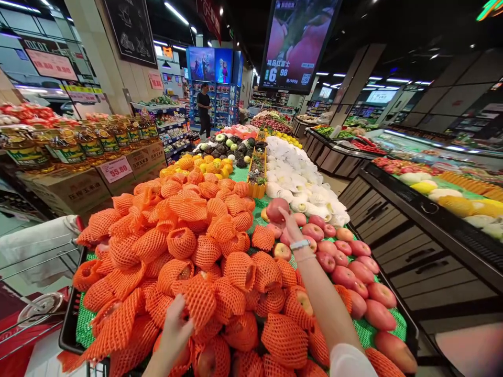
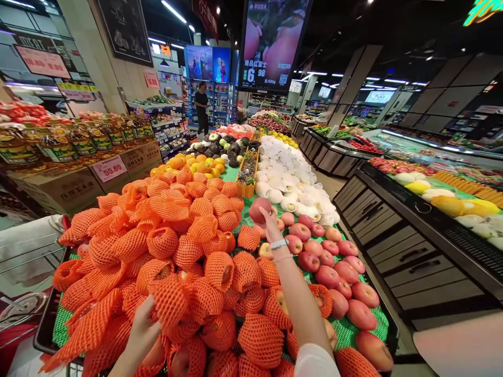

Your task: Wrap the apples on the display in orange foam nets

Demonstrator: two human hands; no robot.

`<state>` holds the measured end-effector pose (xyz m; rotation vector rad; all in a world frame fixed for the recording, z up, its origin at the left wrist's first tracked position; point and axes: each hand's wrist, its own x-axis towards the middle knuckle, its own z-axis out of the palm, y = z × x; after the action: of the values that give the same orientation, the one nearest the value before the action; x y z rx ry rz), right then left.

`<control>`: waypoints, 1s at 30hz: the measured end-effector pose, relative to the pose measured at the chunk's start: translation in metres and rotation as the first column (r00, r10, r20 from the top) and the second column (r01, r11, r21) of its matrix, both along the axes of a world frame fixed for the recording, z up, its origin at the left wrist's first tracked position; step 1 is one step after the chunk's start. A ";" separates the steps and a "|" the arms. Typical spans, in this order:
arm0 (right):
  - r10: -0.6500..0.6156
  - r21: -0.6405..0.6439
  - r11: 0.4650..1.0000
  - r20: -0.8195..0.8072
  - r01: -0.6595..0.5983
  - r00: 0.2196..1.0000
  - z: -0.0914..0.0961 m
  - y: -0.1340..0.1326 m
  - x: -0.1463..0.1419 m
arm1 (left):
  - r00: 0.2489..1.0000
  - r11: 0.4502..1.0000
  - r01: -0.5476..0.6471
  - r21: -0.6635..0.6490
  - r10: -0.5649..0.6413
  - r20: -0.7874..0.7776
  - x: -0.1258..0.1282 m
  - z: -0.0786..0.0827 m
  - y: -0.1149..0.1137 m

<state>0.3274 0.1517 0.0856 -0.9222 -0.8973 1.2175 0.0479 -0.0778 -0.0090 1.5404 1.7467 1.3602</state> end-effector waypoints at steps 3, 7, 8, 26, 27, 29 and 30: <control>0.151 -0.063 0.986 -0.035 -0.153 0.988 0.000 -0.048 -0.005 | 0.982 0.983 0.184 0.006 -0.184 -0.030 0.012 0.009 0.010; 0.301 -0.096 0.947 -0.061 -0.306 0.952 -0.007 -0.123 -0.031 | 0.925 0.924 0.378 0.050 -0.375 -0.069 0.026 0.023 0.018; 0.276 -0.089 0.956 -0.039 -0.279 0.960 -0.012 -0.137 -0.039 | 0.912 0.910 0.408 0.069 -0.403 -0.074 0.028 0.025 0.019; 0.247 -0.009 0.962 0.452 -0.272 0.857 -0.064 -0.210 -0.057 | 0.858 0.867 0.497 0.021 -0.488 -0.157 0.032 0.059 0.007; 0.247 -0.011 0.961 0.485 -0.277 0.838 -0.065 -0.209 -0.056 | 0.849 0.860 0.510 0.005 -0.503 -0.160 0.034 0.061 0.007; 0.258 -0.015 0.955 0.542 -0.298 0.800 -0.068 -0.209 -0.055 | 0.831 0.844 0.535 -0.024 -0.531 -0.164 0.038 0.061 0.007; 0.262 -0.018 0.952 0.562 -0.305 0.785 -0.068 -0.209 -0.055 | 0.827 0.841 0.540 -0.030 -0.537 -0.168 0.040 0.060 0.007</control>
<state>0.2727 -0.0574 0.0178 -1.1379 -1.5936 1.1669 0.0874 -0.0706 0.0506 2.0118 1.2298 0.9778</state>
